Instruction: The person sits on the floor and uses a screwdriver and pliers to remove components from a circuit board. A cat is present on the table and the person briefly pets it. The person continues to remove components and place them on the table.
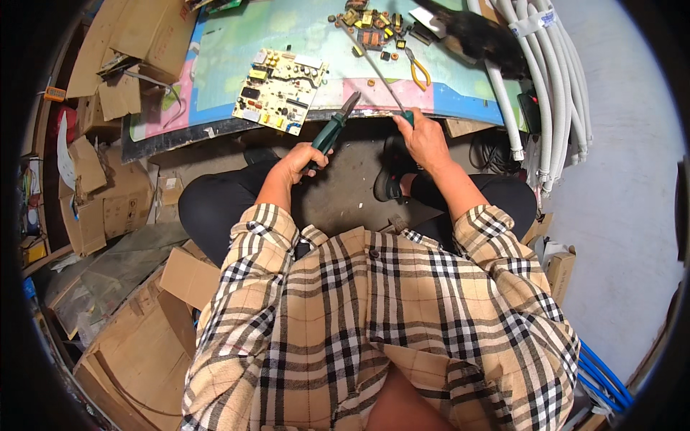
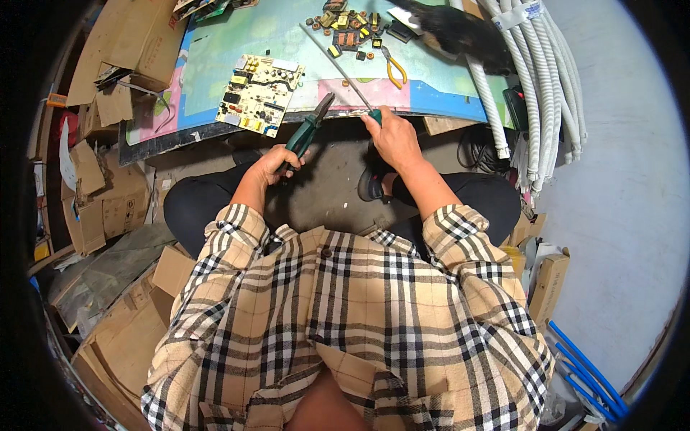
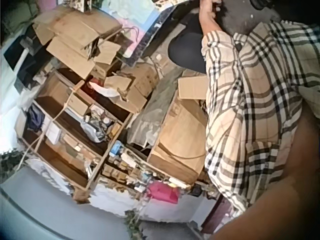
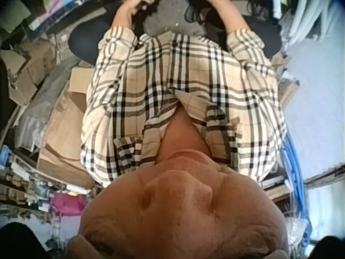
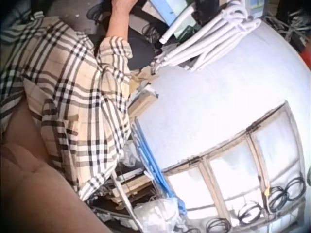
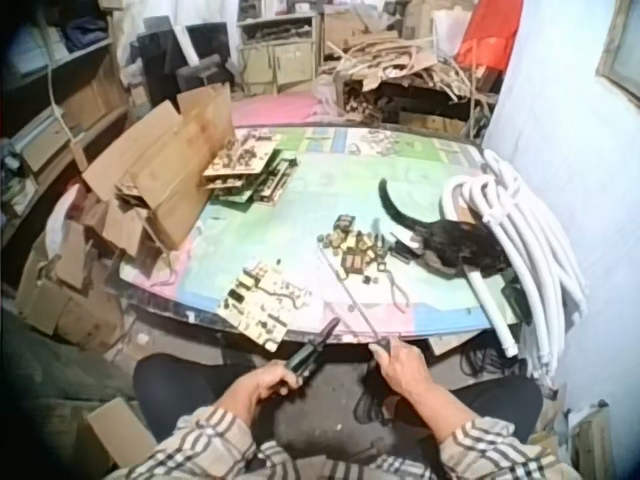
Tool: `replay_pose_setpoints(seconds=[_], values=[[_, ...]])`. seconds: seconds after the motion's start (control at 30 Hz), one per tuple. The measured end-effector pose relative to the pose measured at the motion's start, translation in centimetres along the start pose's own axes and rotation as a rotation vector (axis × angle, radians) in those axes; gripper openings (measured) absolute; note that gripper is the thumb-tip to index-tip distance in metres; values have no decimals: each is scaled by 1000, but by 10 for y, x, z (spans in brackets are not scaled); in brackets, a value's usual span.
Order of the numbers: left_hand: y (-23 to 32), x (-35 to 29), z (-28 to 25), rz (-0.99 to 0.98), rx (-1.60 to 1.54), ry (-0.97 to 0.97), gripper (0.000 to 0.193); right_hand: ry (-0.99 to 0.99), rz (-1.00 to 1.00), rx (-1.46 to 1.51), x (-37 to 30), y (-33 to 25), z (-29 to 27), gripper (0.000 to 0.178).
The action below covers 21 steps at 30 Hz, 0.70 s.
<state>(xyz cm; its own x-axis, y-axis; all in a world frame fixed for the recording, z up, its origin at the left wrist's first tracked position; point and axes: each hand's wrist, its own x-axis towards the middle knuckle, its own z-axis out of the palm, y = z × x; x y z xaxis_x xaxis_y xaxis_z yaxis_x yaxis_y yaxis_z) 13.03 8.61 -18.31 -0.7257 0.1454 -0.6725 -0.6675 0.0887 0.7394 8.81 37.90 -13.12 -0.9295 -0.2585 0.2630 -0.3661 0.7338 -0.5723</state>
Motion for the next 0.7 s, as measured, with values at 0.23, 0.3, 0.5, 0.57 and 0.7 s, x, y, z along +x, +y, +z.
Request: replay_pose_setpoints(seconds=[0.23, 0.3, 0.5, 0.57, 0.7], values=[[-1, 2, -1, -27, 23, -68, 42, -322, 196, -215, -32, 41, 24, 48], [0, 5, -5, 4, -15, -35, 42, -334, 175, -197, -16, 42, 17, 50], [2, 1, -3, -1, -12, -25, 34, -58, 1, -95, -3, 19, -9, 46], [11, -9, 0, -14, -11, -21, 36, 17, -30, -1, 4, 12, -10, 45], [3, 3, 0, -20, 23, -44, 43, -353, 242, -199, -24, 48, 20, 47]])
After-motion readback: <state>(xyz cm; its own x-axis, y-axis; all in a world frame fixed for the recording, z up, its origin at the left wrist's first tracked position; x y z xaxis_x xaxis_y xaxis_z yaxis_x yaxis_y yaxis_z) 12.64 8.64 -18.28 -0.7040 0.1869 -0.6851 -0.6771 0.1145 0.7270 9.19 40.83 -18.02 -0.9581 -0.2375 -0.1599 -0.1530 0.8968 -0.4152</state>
